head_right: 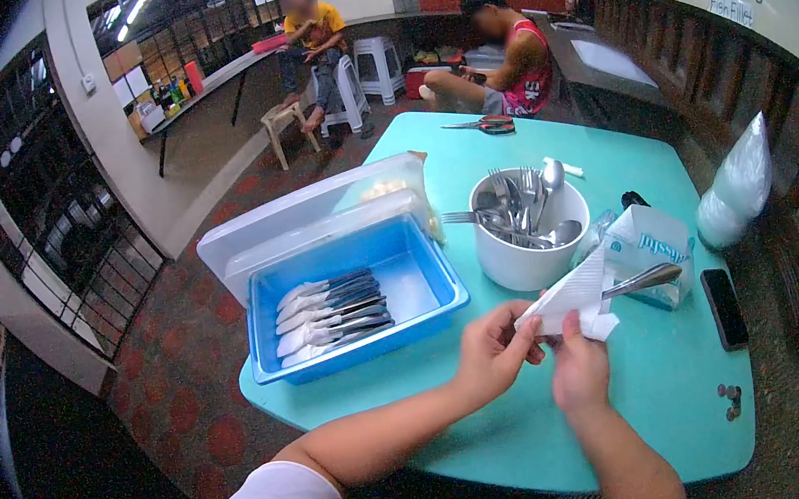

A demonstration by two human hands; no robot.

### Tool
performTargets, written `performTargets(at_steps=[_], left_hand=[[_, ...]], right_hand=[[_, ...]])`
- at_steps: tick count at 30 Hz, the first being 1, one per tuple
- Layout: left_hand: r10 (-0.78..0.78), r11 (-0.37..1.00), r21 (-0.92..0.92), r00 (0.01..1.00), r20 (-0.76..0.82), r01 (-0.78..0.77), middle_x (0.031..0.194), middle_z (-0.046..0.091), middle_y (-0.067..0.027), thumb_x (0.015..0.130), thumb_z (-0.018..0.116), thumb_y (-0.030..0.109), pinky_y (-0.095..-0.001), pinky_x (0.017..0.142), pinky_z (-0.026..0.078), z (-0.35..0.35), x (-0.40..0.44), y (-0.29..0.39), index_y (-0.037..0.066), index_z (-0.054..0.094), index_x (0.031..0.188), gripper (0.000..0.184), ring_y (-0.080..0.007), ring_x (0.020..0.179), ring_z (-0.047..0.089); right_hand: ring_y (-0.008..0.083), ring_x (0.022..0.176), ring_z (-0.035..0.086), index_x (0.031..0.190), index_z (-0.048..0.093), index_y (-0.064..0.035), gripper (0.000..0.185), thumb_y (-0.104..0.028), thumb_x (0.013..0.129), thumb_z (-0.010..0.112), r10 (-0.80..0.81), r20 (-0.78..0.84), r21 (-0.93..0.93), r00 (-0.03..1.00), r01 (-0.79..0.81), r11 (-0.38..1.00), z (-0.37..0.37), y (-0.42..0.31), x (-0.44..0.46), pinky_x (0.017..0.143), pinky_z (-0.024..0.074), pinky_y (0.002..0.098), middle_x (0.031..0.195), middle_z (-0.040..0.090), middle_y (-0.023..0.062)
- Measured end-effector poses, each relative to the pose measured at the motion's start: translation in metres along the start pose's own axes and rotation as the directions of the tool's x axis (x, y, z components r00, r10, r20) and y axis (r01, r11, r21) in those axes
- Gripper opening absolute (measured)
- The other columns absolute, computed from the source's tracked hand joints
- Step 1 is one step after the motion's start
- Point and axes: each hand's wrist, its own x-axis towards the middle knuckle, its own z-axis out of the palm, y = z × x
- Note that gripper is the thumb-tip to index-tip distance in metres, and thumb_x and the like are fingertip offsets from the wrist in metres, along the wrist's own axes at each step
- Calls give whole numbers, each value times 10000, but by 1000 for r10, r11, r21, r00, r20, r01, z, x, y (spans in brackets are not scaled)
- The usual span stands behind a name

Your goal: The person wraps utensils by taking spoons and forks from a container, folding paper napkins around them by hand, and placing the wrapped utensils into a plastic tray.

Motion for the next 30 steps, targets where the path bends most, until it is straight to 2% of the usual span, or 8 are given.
performTargets(at_steps=[2, 9, 12, 13, 14, 16, 22, 30], left_hand=[[25, 999, 27, 999, -23, -25, 805, 628, -65, 951, 552, 156, -229, 562, 508, 0, 1, 1, -48, 575, 1075, 239, -96, 639, 608], [118, 989, 105, 983, -143, -104, 769, 617, -69, 954, 546, 171, -241, 531, 516, -13, 13, 3, -47, 578, 1039, 236, -110, 595, 603], [77, 997, 32, 979, -190, -72, 751, 608, -68, 954, 544, 175, -244, 521, 517, -25, 22, 17, -40, 574, 1001, 222, -115, 585, 604], [64, 998, 3, 981, -185, -65, 741, 599, -64, 950, 551, 181, -249, 518, 520, -27, 23, 17, -32, 566, 976, 215, -116, 581, 603], [58, 998, 40, 982, -182, -52, 719, 590, -50, 947, 552, 179, -244, 507, 511, -26, 23, 17, -25, 570, 957, 205, -106, 566, 595], [67, 991, 128, 983, -170, -45, 677, 572, -23, 941, 554, 175, -235, 483, 495, -24, 22, 18, -10, 577, 920, 187, -86, 535, 578], [-126, 990, -76, 989, -75, 120, 686, 583, -33, 924, 572, 169, -237, 470, 488, -15, 15, 13, 3, 560, 889, 170, -93, 535, 584], [-168, 985, -26, 985, 36, 169, 714, 597, -51, 924, 579, 182, -240, 470, 495, -17, 15, 4, -9, 554, 968, 197, -113, 549, 593]], right_hand=[[217, 1052, 549, 1273, 440, 12, 451, -324, 975, 489, -117, -28, -76, 993, 114, 991, -14, 4, 8, 908, 436, 383, 1193, 555, 103], [169, 949, 582, 1101, 594, 7, 368, -324, 967, 510, -143, -201, -74, 969, 130, 989, -68, -6, 36, 834, 439, 338, 1025, 637, 90], [153, 924, 575, 1069, 608, -8, 291, -251, 986, 472, -391, -233, -429, 890, 267, 863, -64, -37, 38, 825, 440, 323, 1016, 628, 67], [189, 911, 579, 1014, 635, -20, 211, -189, 935, 537, -543, -160, -660, 824, 321, 680, -54, -41, 33, 845, 425, 338, 998, 627, 87], [195, 920, 583, 1015, 645, -36, 187, -165, 904, 567, -666, 88, -796, 741, 454, 401, -44, -43, 25, 850, 421, 351, 968, 628, 79], [208, 940, 589, 1017, 665, -68, 185, -117, 842, 628, -646, 598, -754, 475, 606, -252, -22, -43, 13, 861, 414, 377, 910, 630, 64], [205, 996, 592, 982, 701, -172, 286, -85, 711, 674, -448, 758, -649, 474, 616, -447, 12, -38, 8, 996, 369, 463, 945, 635, -3], [169, 938, 625, 878, 712, -142, 182, -117, 709, 649, -393, 819, -568, 417, 681, -462, -2, -48, 12, 1015, 367, 469, 924, 674, -14]])
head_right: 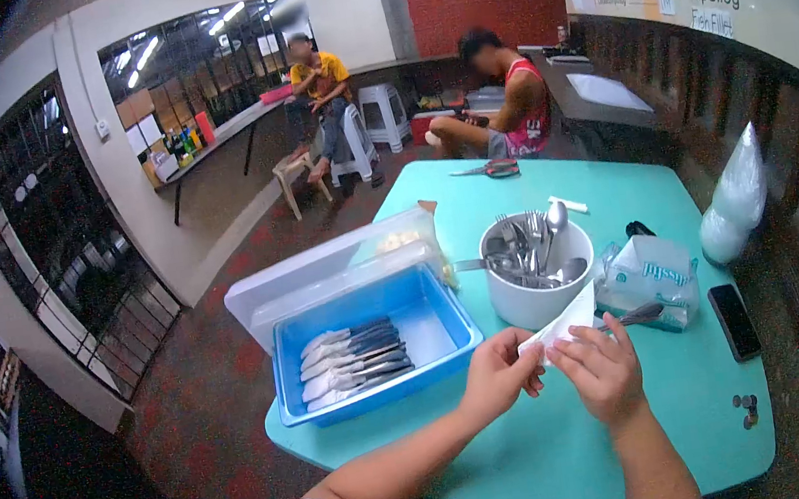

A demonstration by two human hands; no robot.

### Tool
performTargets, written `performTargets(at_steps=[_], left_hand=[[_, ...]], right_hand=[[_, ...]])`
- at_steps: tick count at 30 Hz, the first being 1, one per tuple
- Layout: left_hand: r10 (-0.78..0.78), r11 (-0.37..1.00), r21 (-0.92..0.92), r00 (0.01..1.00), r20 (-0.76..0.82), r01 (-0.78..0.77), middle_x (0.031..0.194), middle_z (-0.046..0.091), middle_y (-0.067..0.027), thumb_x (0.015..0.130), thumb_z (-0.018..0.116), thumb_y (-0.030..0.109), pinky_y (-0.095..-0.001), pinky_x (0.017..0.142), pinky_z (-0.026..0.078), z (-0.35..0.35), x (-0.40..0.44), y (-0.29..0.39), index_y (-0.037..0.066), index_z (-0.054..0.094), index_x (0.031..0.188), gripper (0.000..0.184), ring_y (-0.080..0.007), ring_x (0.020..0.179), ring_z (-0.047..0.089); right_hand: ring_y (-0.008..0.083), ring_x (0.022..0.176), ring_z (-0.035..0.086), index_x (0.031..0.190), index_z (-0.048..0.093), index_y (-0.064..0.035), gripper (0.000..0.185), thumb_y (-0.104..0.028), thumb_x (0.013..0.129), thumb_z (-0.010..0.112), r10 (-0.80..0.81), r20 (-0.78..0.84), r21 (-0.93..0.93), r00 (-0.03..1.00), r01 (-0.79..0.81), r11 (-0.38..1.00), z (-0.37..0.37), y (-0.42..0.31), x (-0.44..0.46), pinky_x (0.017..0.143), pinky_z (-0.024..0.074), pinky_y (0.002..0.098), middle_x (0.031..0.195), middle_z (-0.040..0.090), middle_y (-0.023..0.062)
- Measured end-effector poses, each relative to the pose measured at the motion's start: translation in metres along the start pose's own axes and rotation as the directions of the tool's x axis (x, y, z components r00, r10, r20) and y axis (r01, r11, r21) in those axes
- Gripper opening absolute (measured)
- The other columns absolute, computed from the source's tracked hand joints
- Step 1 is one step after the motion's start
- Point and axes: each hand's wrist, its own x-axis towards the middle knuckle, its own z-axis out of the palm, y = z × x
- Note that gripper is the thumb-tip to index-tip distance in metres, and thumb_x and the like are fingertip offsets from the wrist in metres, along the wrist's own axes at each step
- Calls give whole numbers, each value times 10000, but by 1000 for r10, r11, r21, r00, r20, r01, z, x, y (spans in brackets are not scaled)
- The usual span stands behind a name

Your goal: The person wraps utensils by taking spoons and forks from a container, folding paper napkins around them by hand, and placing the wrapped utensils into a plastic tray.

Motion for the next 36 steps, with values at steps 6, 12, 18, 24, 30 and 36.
performTargets(at_steps=[6, 12, 18, 24, 30, 36], left_hand=[[-37, 993, 119, 996, 75, 28, 693, 591, -36, 921, 576, 182, -233, 453, 487, -3, 2, 10, -4, 565, 956, 189, -99, 530, 587], [-84, 964, 261, 985, 152, 42, 683, 593, -31, 918, 574, 185, -229, 450, 491, -10, 6, 15, 3, 572, 942, 183, -94, 526, 593], [-92, 947, 320, 973, 214, 19, 680, 592, -27, 908, 586, 184, -232, 446, 486, -14, 6, 19, 6, 573, 921, 178, -91, 528, 595], [-99, 920, 392, 951, 292, -24, 652, 580, -26, 899, 585, 164, -233, 443, 468, -19, 5, 17, 7, 570, 890, 157, -90, 521, 588], [-165, 870, 491, 915, 369, -41, 663, 582, -33, 895, 574, 120, -255, 450, 464, -19, 7, 29, -2, 578, 912, 124, -101, 514, 581], [-195, 872, 490, 904, 381, -18, 676, 592, -50, 891, 577, 118, -256, 464, 467, -22, 8, 31, -7, 590, 926, 131, -105, 515, 581]], right_hand=[[166, 857, 632, 778, 658, -138, 96, -113, 687, 675, 36, 9, 64, 999, -37, 997, -1, 6, -2, 951, 420, 461, 811, 649, -22], [186, 821, 624, 735, 616, -149, 194, -126, 602, 755, 143, 72, 188, 987, -154, 970, 4, 10, -10, 930, 411, 483, 736, 586, -16], [252, 1043, 578, 758, 602, -125, 219, -137, 626, 776, 224, 116, 237, 968, -246, 940, 0, 9, -6, 969, 368, 514, 967, 600, 41], [289, 1244, 467, 804, 599, -116, 174, -139, 702, 739, 234, 340, 270, 911, -333, 903, -3, 3, -1, 1064, 240, 599, 1163, 576, 65], [255, 984, 594, 857, 602, -110, 162, -142, 741, 709, 208, 524, 286, 826, -401, 870, -15, 1, -1, 1067, 228, 619, 943, 604, 52], [249, 802, 610, 859, 619, -113, 131, -135, 754, 696, 182, 510, 319, 841, -381, 868, -11, 5, -5, 1028, 332, 540, 783, 586, 49]])
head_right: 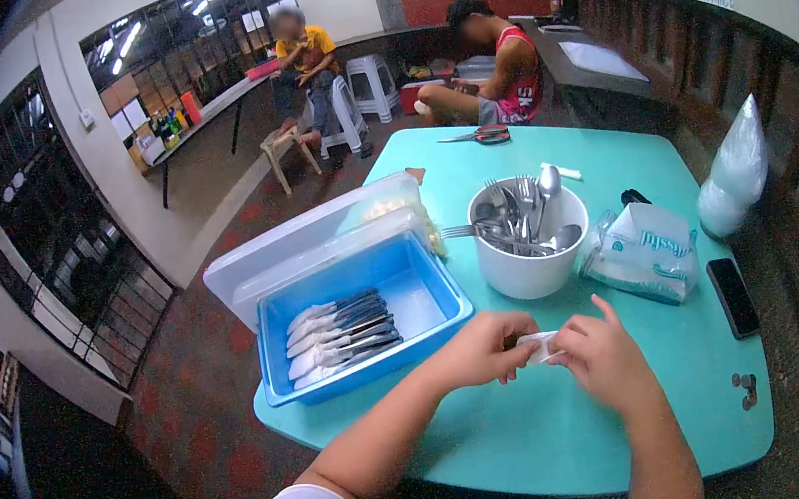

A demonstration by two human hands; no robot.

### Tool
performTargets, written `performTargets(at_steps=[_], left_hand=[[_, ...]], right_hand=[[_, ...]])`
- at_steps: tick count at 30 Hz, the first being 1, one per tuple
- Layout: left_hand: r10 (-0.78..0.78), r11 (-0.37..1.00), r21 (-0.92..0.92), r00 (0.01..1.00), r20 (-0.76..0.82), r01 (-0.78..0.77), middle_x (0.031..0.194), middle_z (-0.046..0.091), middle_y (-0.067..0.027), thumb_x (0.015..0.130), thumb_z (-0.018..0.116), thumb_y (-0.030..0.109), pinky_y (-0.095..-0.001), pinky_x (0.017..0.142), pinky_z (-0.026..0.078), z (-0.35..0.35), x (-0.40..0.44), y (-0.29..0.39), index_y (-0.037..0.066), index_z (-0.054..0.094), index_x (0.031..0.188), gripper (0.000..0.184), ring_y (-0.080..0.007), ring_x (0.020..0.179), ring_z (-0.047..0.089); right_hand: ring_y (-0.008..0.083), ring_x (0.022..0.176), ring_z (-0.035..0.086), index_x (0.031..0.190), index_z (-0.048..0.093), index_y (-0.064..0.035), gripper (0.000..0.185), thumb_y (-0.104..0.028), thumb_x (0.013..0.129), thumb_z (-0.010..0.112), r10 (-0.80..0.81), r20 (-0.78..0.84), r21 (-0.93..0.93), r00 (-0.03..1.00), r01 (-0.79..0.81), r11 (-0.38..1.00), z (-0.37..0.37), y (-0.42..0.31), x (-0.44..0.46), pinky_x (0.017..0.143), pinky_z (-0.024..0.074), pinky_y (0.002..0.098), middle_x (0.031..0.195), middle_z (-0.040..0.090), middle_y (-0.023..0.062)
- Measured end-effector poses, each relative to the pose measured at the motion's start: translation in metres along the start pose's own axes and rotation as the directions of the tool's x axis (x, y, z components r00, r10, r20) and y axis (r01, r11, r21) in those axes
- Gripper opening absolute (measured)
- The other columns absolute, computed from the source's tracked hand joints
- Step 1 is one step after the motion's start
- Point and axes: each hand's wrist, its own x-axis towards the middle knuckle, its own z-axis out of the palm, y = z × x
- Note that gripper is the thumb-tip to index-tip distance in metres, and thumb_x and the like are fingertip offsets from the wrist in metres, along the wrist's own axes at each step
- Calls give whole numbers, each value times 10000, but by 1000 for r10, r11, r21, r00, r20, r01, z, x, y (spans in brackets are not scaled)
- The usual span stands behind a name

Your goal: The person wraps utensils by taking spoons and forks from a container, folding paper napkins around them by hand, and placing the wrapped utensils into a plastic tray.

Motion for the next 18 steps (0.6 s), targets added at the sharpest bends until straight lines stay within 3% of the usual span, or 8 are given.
performTargets(at_steps=[6, 9, 12, 14, 17, 18], left_hand=[[21, 999, 43, 999, -38, -20, 654, 590, -55, 895, 581, 128, -259, 475, 472, -10, -1, 1, -8, 598, 916, 139, -111, 532, 589], [73, 993, 101, 996, -55, -67, 653, 589, -63, 885, 588, 116, -275, 489, 475, -12, -3, 2, -7, 602, 917, 127, -124, 543, 594], [206, 941, 294, 974, -99, -169, 675, 601, -100, 856, 597, 85, -321, 540, 486, -11, -2, 2, -6, 606, 925, 114, -200, 581, 609], [356, 832, 490, 928, -113, -259, 720, 616, -134, 830, 605, 63, -360, 589, 494, -10, 0, -4, -4, 610, 935, 124, -273, 635, 621], [527, 758, 519, 839, -132, -395, 804, 620, -169, 803, 610, 42, -402, 647, 494, -5, 2, -10, -1, 615, 953, 156, -353, 728, 608], [518, 759, 523, 846, -126, -387, 816, 620, -170, 801, 610, 40, -407, 649, 494, -4, 2, -10, 0, 615, 958, 163, -354, 740, 610]], right_hand=[[278, 786, 613, 889, 649, -90, 101, -77, 789, 653, 24, -40, 48, 999, -22, 999, 0, 7, 3, 781, 478, 358, 780, 618, 88], [278, 781, 627, 951, 663, -47, 149, -34, 816, 602, 282, -120, 444, 952, -202, 873, 14, 6, 2, 703, 486, 319, 870, 656, 124], [220, 749, 625, 1045, 650, -12, 223, -26, 839, 567, 230, -174, 439, 958, -134, 888, 18, 7, 5, 673, 474, 294, 897, 669, 132], [178, 729, 602, 1086, 641, -8, 248, -36, 855, 558, 308, -10, 497, 951, -263, 827, 16, 13, 2, 676, 470, 283, 862, 662, 96], [132, 705, 568, 1079, 642, 7, 230, -64, 888, 535, 386, 177, 584, 905, -413, 699, 18, 21, -2, 663, 457, 262, 824, 642, 55], [119, 697, 557, 1065, 645, 14, 221, -76, 901, 525, 404, 229, 610, 886, -454, 649, 19, 24, -3, 655, 452, 255, 814, 633, 43]])
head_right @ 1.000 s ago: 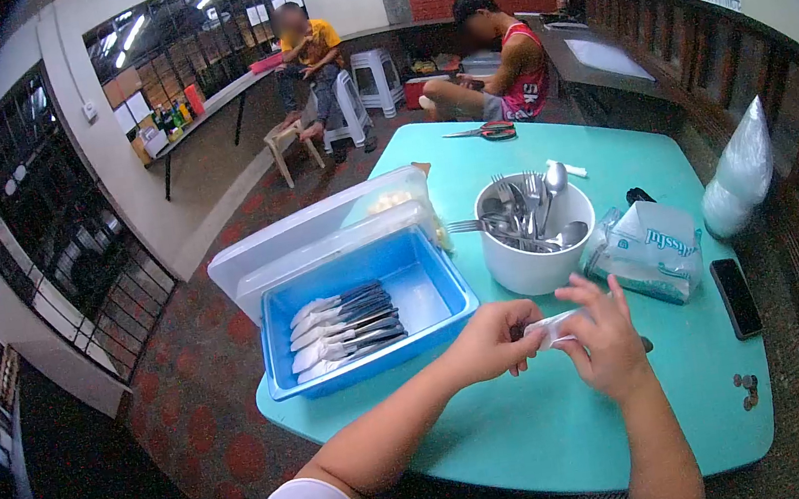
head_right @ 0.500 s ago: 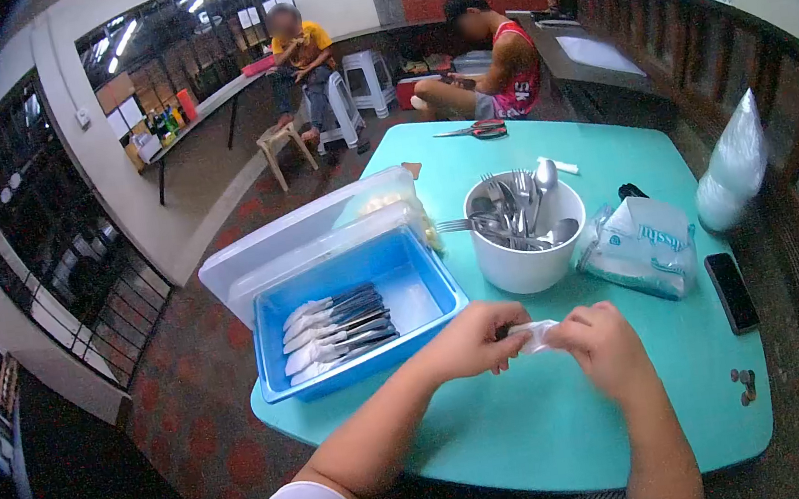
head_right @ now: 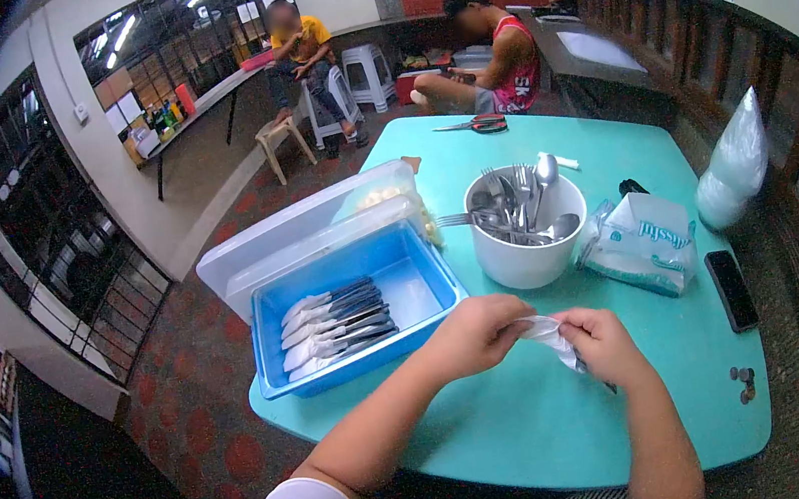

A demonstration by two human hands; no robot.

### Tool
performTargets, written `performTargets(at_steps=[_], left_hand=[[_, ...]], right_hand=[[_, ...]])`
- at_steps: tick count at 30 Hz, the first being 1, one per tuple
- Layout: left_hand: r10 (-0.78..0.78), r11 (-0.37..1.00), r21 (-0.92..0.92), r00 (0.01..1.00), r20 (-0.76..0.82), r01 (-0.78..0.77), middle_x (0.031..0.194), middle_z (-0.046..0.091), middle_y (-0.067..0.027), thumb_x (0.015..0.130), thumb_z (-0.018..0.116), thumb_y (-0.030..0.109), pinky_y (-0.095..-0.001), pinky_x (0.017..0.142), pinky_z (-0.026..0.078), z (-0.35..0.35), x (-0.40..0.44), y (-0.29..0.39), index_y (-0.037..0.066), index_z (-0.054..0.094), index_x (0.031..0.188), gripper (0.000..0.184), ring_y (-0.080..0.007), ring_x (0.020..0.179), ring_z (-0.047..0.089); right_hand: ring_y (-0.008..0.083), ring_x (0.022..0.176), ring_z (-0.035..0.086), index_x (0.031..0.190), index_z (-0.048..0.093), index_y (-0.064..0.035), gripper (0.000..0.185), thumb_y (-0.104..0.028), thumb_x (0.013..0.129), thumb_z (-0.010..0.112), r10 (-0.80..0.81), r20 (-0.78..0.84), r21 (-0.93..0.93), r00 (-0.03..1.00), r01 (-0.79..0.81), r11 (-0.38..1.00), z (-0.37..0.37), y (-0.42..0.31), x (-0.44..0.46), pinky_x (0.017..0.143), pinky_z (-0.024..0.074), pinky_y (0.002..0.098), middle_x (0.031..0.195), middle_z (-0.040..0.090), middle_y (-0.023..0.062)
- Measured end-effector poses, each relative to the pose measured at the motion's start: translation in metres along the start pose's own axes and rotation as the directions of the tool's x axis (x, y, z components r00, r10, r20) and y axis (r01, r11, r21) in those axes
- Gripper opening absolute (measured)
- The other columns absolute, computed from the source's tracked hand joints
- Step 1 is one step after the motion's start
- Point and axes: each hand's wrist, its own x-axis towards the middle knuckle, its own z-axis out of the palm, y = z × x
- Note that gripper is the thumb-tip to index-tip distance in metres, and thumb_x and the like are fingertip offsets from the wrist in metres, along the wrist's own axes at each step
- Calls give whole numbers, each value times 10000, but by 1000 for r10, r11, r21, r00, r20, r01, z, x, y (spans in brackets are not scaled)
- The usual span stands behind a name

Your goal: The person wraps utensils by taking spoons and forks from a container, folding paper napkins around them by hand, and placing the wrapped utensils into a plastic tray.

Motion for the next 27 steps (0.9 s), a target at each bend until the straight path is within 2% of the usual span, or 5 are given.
performTargets(at_steps=[15, 18, 21, 23, 27], left_hand=[[154, 973, 192, 980, -126, -128, 883, 641, -129, 757, 612, 1, -393, 671, 518, 7, -2, -1, 21, 614, 1011, 255, -323, 782, 629], [100, 994, 43, 994, -50, -98, 913, 647, -119, 749, 646, 70, -389, 701, 513, 2, 2, -8, 11, 612, 1018, 278, -312, 822, 630], [-27, 991, -131, 993, 119, 43, 927, 660, -117, 764, 697, 199, -373, 747, 507, -1, -1, -12, 11, 620, 1027, 332, -283, 836, 642], [-168, 950, -208, 943, 287, 232, 898, 662, -98, 774, 715, 284, -368, 749, 502, 5, -7, -17, 0, 621, 1021, 388, -251, 826, 642], [-294, 751, -161, 543, 787, 640, 814, 655, -55, 820, 705, 305, -318, 672, 512, 4, -3, -13, -7, 626, 985, 361, -179, 760, 636]], right_hand=[[86, 526, 381, 854, 606, -20, 240, -200, 948, 478, 256, 426, 594, 868, -482, 644, -10, 11, 2, 497, 332, 235, 656, 479, -30], [175, 535, 485, 841, 609, -31, 227, -188, 938, 476, 143, 116, 75, 983, -152, 986, -5, 17, 5, 522, 392, 293, 668, 554, 38], [304, 649, 590, 853, 616, -37, 190, -163, 911, 486, -171, 88, -514, 981, 192, 836, -3, 1, -2, 600, 455, 380, 748, 617, 133], [351, 737, 600, 863, 618, -43, 162, -166, 887, 516, -191, 165, -499, 968, 249, 830, 6, -6, -6, 655, 468, 422, 805, 623, 163], [372, 761, 601, 862, 620, -49, 140, -170, 857, 551, -225, 275, -554, 935, 345, 758, 19, -16, -14, 674, 476, 453, 812, 624, 175]])
